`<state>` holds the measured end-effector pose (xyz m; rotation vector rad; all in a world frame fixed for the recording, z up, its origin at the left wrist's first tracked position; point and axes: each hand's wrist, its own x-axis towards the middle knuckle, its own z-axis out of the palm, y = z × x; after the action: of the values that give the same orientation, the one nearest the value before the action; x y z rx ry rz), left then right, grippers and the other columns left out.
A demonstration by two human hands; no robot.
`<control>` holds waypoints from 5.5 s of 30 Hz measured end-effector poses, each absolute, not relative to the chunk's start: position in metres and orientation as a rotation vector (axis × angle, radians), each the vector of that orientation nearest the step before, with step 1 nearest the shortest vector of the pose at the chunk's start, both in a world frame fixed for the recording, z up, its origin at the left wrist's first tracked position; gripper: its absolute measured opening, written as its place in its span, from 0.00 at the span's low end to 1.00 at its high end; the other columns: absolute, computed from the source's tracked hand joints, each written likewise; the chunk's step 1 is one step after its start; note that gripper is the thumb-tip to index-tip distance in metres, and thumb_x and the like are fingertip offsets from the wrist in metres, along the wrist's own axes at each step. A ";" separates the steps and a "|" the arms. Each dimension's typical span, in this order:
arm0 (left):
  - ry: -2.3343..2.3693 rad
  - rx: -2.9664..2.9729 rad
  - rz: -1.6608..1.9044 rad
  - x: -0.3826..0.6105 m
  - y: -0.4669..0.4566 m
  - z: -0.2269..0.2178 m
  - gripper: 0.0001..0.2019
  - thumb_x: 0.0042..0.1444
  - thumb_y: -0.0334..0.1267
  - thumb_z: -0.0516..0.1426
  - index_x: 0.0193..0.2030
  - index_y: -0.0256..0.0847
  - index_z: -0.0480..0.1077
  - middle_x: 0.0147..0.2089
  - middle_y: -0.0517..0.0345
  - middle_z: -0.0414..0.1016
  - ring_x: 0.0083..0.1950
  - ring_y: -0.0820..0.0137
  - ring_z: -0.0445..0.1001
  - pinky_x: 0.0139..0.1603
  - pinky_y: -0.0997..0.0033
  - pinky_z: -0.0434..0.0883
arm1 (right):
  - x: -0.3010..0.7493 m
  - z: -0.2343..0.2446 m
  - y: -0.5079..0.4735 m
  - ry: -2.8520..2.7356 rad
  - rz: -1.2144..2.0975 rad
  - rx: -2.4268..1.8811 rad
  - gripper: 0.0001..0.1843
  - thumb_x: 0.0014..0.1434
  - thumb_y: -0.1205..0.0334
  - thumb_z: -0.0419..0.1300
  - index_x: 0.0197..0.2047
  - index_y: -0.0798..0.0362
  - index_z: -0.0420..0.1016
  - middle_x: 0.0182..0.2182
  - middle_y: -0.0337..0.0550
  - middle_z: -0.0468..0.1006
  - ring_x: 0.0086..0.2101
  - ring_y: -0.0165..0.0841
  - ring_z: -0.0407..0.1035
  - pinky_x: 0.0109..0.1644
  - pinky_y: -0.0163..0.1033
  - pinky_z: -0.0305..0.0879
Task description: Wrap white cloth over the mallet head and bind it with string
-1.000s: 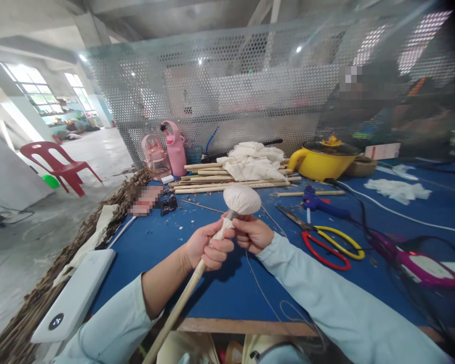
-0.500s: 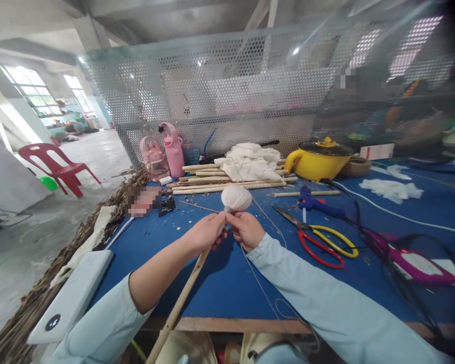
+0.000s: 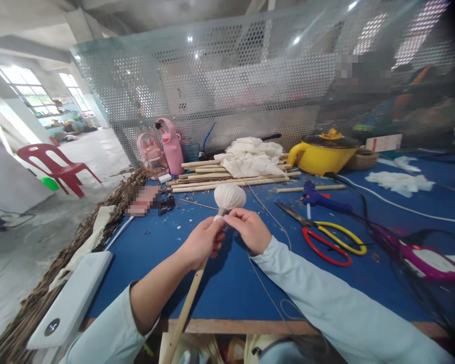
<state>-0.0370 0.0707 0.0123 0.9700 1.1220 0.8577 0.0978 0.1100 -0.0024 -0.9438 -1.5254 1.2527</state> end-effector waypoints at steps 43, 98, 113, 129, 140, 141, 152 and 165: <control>1.684 1.860 0.928 -0.041 0.072 -0.003 0.07 0.60 0.41 0.45 0.39 0.40 0.58 0.31 0.53 0.70 0.31 0.66 0.69 0.30 0.71 0.58 | 0.090 -0.026 0.121 -1.341 1.780 -0.939 0.23 0.44 0.41 0.61 0.26 0.53 0.62 0.09 0.24 0.50 0.11 0.19 0.38 0.13 0.30 0.32; 1.465 1.465 1.070 -0.039 0.074 -0.011 0.17 0.58 0.51 0.47 0.29 0.40 0.62 0.20 0.64 0.60 0.20 0.76 0.57 0.23 0.76 0.53 | 0.093 -0.027 0.122 -1.454 1.393 -1.003 0.18 0.46 0.47 0.61 0.24 0.56 0.69 0.13 0.31 0.59 0.16 0.23 0.49 0.19 0.32 0.45; 1.020 0.955 1.042 -0.046 0.071 0.027 0.13 0.57 0.49 0.48 0.36 0.41 0.61 0.20 0.70 0.49 0.14 0.84 0.44 0.12 0.86 0.45 | 0.100 0.004 0.107 -1.524 1.115 -1.072 0.22 0.50 0.50 0.59 0.14 0.53 0.58 0.10 0.32 0.55 0.15 0.24 0.48 0.19 0.34 0.44; 0.637 0.500 0.663 -0.049 0.074 0.005 0.11 0.54 0.45 0.50 0.26 0.42 0.57 0.17 0.72 0.34 0.18 0.83 0.24 0.12 0.85 0.27 | 0.104 -0.027 0.122 -1.153 2.139 -0.611 0.28 0.42 0.51 0.68 0.44 0.51 0.65 0.11 0.23 0.54 0.11 0.17 0.34 0.13 0.26 0.29; 1.100 0.738 0.890 -0.046 0.092 -0.005 0.20 0.58 0.52 0.43 0.36 0.38 0.64 0.26 0.57 0.70 0.21 0.72 0.69 0.21 0.73 0.67 | 0.101 -0.022 0.124 -1.113 2.049 -0.680 0.19 0.40 0.55 0.69 0.29 0.56 0.65 0.10 0.23 0.50 0.11 0.16 0.35 0.12 0.27 0.29; 1.168 0.786 0.944 -0.048 0.096 -0.003 0.21 0.58 0.54 0.43 0.37 0.38 0.65 0.28 0.56 0.71 0.23 0.72 0.70 0.23 0.73 0.67 | 0.100 -0.022 0.124 -1.114 2.048 -0.694 0.19 0.40 0.55 0.69 0.29 0.55 0.65 0.10 0.22 0.48 0.11 0.17 0.35 0.12 0.27 0.29; 0.866 0.820 0.688 -0.048 0.119 -0.008 0.34 0.46 0.69 0.44 0.35 0.36 0.67 0.19 0.59 0.66 0.20 0.70 0.67 0.23 0.70 0.66 | 0.095 -0.019 0.115 -1.149 2.061 -0.720 0.21 0.38 0.53 0.69 0.27 0.57 0.64 0.10 0.27 0.57 0.10 0.16 0.38 0.11 0.26 0.31; 0.811 1.071 0.502 -0.076 0.104 -0.010 0.33 0.40 0.67 0.54 0.35 0.34 0.65 0.21 0.63 0.62 0.16 0.83 0.50 0.14 0.79 0.41 | 0.098 -0.021 0.119 -1.059 2.093 -0.626 0.22 0.38 0.54 0.71 0.29 0.56 0.64 0.10 0.28 0.61 0.10 0.15 0.38 0.11 0.26 0.30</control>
<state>-0.0756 0.1036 -0.0097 1.0708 0.8106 0.5021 0.0980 0.1191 -0.0209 -0.6263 -1.0589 2.0926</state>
